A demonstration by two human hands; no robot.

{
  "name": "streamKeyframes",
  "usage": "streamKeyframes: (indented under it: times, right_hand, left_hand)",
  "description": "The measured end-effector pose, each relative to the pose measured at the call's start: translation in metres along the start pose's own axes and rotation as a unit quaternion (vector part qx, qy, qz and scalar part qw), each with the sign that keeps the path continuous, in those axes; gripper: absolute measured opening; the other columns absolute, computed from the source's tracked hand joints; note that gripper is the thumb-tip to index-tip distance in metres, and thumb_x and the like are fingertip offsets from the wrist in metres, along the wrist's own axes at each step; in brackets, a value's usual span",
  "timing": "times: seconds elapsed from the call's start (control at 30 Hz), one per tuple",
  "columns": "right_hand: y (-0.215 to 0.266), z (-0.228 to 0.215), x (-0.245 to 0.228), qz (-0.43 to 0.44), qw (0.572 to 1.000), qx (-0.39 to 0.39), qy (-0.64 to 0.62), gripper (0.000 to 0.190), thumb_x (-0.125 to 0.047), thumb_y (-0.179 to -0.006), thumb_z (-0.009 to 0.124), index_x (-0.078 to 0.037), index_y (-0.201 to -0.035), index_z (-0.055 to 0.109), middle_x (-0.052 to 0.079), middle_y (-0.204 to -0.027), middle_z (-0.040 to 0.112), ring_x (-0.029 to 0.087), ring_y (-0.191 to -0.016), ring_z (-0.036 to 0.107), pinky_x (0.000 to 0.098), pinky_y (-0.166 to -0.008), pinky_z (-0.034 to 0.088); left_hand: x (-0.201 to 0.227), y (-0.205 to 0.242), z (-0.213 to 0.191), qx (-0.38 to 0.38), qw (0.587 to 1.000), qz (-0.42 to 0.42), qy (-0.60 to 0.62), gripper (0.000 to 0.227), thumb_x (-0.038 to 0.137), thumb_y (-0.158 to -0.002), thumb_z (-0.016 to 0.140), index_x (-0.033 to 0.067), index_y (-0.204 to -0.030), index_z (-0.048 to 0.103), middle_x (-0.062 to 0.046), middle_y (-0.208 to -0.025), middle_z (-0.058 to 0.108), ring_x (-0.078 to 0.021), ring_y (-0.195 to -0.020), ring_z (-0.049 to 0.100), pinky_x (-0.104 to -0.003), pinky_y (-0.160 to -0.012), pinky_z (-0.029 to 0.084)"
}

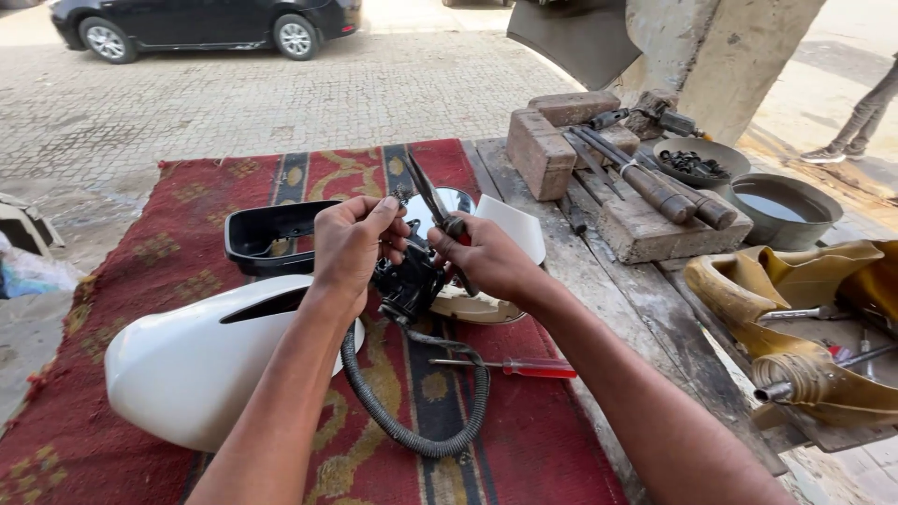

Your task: Disassembling a car side mirror by detaching internal components and cutting wires using pliers.

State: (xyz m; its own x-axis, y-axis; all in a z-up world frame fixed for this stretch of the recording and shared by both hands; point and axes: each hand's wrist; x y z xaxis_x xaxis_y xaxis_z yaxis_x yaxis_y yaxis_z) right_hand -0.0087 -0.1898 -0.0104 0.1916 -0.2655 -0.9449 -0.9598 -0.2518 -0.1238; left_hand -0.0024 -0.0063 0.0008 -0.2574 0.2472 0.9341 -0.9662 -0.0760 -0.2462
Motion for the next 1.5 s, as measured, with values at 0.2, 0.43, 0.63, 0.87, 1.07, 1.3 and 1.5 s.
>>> streamKeyframes:
  times: [0.2,0.43,0.63,0.87,1.07,1.3,1.5]
  right_hand:
    - [0.003,0.004,-0.005,-0.012,0.997,-0.003,0.075,0.041,-0.038,-0.099,0.064,-0.005,-0.124,0.066,0.014,-0.084,0.066,0.027,-0.080,0.068,0.0430,-0.072,0.060]
    - [0.003,0.005,-0.001,-0.020,0.999,0.026,0.021,0.041,-0.037,-0.101,0.063,-0.004,-0.125,0.065,0.012,-0.079,0.064,0.021,-0.073,0.067,0.0344,-0.067,0.062]
    - [0.002,0.005,0.004,-0.022,0.999,0.027,0.002,0.048,-0.038,-0.101,0.062,-0.001,-0.132,0.061,0.014,-0.080,0.067,0.021,-0.074,0.068,0.0345,-0.066,0.063]
    - [0.006,0.005,-0.008,-0.017,0.999,0.022,0.025,0.046,-0.035,-0.102,0.061,-0.002,-0.135,0.060,0.018,-0.088,0.068,0.027,-0.084,0.067,0.0405,-0.076,0.061]
    - [0.011,0.007,-0.014,-0.010,0.997,0.013,0.082,0.043,-0.034,-0.102,0.060,-0.005,-0.133,0.062,0.020,-0.095,0.068,0.036,-0.093,0.068,0.0475,-0.085,0.057]
    - [0.015,0.009,-0.025,-0.006,0.978,0.044,0.205,0.037,-0.033,-0.099,0.063,-0.007,-0.125,0.064,0.024,-0.099,0.071,0.047,-0.101,0.067,0.0528,-0.090,0.054]
    - [0.010,0.014,-0.024,-0.009,0.975,0.049,0.216,0.027,-0.029,-0.096,0.066,-0.011,-0.116,0.069,0.021,-0.085,0.072,0.044,-0.090,0.071,0.0500,-0.086,0.054]
  left_hand:
    - [-0.001,0.001,0.002,0.004,1.000,-0.007,-0.013,0.021,0.013,-0.096,0.069,-0.0073,-0.093,0.071,-0.020,-0.069,0.068,-0.0203,-0.052,0.066,-0.028,-0.040,0.055]
    - [0.000,0.003,0.004,0.003,1.000,0.010,-0.020,0.023,0.015,-0.098,0.069,-0.0072,-0.094,0.071,-0.023,-0.073,0.068,-0.0229,-0.056,0.068,-0.031,-0.041,0.056]
    - [-0.001,0.005,0.002,-0.002,1.000,0.003,-0.022,0.022,0.014,-0.099,0.069,-0.0073,-0.094,0.072,-0.022,-0.072,0.068,-0.0234,-0.055,0.066,-0.031,-0.041,0.055]
    - [0.005,0.005,0.006,-0.006,1.000,0.004,-0.006,0.021,0.014,-0.098,0.070,-0.0075,-0.095,0.073,-0.022,-0.072,0.068,-0.0230,-0.054,0.066,-0.031,-0.042,0.055]
    - [0.001,0.003,0.007,-0.015,1.000,0.011,-0.008,0.021,0.013,-0.096,0.071,-0.0084,-0.093,0.072,-0.022,-0.070,0.067,-0.0238,-0.053,0.066,-0.031,-0.039,0.054]
    - [-0.001,0.006,0.012,0.008,1.000,0.006,0.023,0.024,0.014,-0.096,0.069,-0.0098,-0.090,0.070,-0.022,-0.067,0.065,-0.0239,-0.052,0.065,-0.030,-0.038,0.053]
    - [-0.004,0.004,0.006,0.009,0.999,0.018,0.042,0.021,0.008,-0.096,0.067,-0.0085,-0.083,0.068,-0.017,-0.058,0.060,-0.0188,-0.044,0.059,-0.024,-0.034,0.045]
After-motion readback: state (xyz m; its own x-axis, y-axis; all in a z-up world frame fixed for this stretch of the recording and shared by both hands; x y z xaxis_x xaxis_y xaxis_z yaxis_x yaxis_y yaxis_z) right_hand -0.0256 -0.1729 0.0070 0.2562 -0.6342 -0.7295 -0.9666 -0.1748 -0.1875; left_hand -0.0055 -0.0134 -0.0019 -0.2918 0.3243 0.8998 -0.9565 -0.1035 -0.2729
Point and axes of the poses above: each hand's wrist, its own y-axis away from the middle knuckle, its own z-axis out of the palm, x = y × z
